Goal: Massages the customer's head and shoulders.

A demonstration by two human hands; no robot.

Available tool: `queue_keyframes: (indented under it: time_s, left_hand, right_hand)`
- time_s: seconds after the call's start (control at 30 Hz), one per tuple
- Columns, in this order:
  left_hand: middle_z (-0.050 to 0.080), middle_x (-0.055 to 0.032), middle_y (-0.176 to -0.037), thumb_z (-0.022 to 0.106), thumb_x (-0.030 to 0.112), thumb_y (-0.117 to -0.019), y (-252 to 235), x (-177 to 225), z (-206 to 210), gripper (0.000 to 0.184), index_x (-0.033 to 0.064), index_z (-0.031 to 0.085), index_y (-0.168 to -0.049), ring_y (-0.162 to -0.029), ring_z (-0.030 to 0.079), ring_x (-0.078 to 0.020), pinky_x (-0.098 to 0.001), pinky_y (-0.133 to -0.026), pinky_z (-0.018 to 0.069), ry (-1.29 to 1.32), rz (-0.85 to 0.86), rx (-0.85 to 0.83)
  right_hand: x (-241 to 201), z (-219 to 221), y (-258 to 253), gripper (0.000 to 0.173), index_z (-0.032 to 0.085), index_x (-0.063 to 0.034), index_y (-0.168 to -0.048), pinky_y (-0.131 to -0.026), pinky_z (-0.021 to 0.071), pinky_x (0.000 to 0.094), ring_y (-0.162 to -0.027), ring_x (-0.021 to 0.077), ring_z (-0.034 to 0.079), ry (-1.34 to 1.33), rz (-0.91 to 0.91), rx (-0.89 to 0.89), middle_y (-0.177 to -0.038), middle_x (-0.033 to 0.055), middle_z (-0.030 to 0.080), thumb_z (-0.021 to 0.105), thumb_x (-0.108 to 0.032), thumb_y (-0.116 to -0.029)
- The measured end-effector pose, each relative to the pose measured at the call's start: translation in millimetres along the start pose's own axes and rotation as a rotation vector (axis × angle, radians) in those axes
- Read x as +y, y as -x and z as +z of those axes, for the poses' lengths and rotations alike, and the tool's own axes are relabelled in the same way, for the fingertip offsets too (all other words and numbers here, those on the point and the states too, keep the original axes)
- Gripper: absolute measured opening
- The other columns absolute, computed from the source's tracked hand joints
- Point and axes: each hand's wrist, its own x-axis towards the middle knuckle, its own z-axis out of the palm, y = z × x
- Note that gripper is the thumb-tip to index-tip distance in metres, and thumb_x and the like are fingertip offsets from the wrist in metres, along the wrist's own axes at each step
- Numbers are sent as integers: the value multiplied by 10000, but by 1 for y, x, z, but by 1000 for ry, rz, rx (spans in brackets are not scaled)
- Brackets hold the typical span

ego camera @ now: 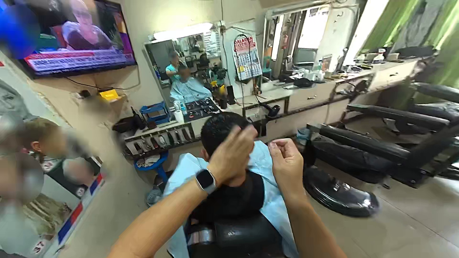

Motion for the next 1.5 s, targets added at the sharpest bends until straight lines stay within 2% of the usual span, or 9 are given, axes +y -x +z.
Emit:
queue_keyframes:
  time_s: [0.2,0.3,0.5,0.6,0.87,1.07,1.23,1.37,1.5]
  left_hand:
    - [688,-85,-1333,479,414,-1057,89,14,1,467,51,721,-1223,-1358,562,-210,-415,-1223,343,215,202,-142]
    - [665,-55,-745,577,271,-1011,89,11,-31,331,85,653,-747,-772,687,-197,-352,-705,563,431,83,194]
    - [557,-110,-1474,695,315,-946,11,-31,-40,417,88,669,-1295,-1424,465,-272,-512,-1204,367,520,-686,580]
    - [446,-94,-1594,710,532,-902,-3,-20,-2,754,97,522,-1488,-1510,365,-262,-540,-1261,256,335,-947,596]
    - [202,-314,-1648,924,599,-572,19,69,52,1470,-101,129,-1591,-1537,267,-383,-477,-1241,324,343,-1240,534]
    - [521,-257,-1491,596,380,-1018,48,128,31,742,-95,355,-1536,-1349,567,-340,-490,-1124,470,267,-1318,55]
    - [755,-21,-873,424,384,-1088,138,130,-29,464,83,741,-931,-809,729,-150,-423,-779,617,603,-1267,-29]
    - [745,-108,-938,356,398,-1110,215,103,-38,495,13,641,-1235,-826,743,-216,-418,-797,627,1118,-1397,-318]
    - [540,-190,-1493,544,507,-1028,256,45,-51,640,96,496,-1515,-1392,514,-336,-577,-1166,390,727,-1437,-420]
  right_hand:
    - [-5,100,-21,912,406,69,-1504,-1194,347,555,-1447,419,408,269,-155,-61,-1539,302,425,627,-593,-917]
    - [30,117,12,1072,328,151,-1511,-1225,293,547,-1480,451,355,259,-225,18,-1565,362,352,571,-689,-891]
    - [44,106,64,1461,63,70,-1600,-1044,514,593,-1336,421,550,420,12,-114,-1527,324,422,858,-653,-610]
    - [48,87,79,1141,244,69,-1551,-894,554,643,-1105,437,681,503,110,-312,-1291,283,635,758,-595,-777]
    - [64,-6,111,667,480,38,-1493,-1193,380,498,-1448,337,457,337,-92,-697,-1560,212,464,551,-363,-965]
    - [49,-56,127,370,705,-90,-1216,-991,558,378,-1093,160,688,137,110,-877,-1139,42,732,559,-360,-1011]
    - [57,-68,114,544,679,-93,-1301,-1133,427,462,-1269,255,598,170,182,-1262,-1298,115,676,505,-533,-1034]
    - [56,-82,89,648,612,-121,-1408,-1134,430,500,-1313,283,569,300,232,-1399,-1387,145,611,422,-617,-1036]
    - [71,-100,46,819,577,-111,-1452,-1114,379,677,-1354,423,532,676,377,-1552,-1432,224,586,299,-739,-1006]
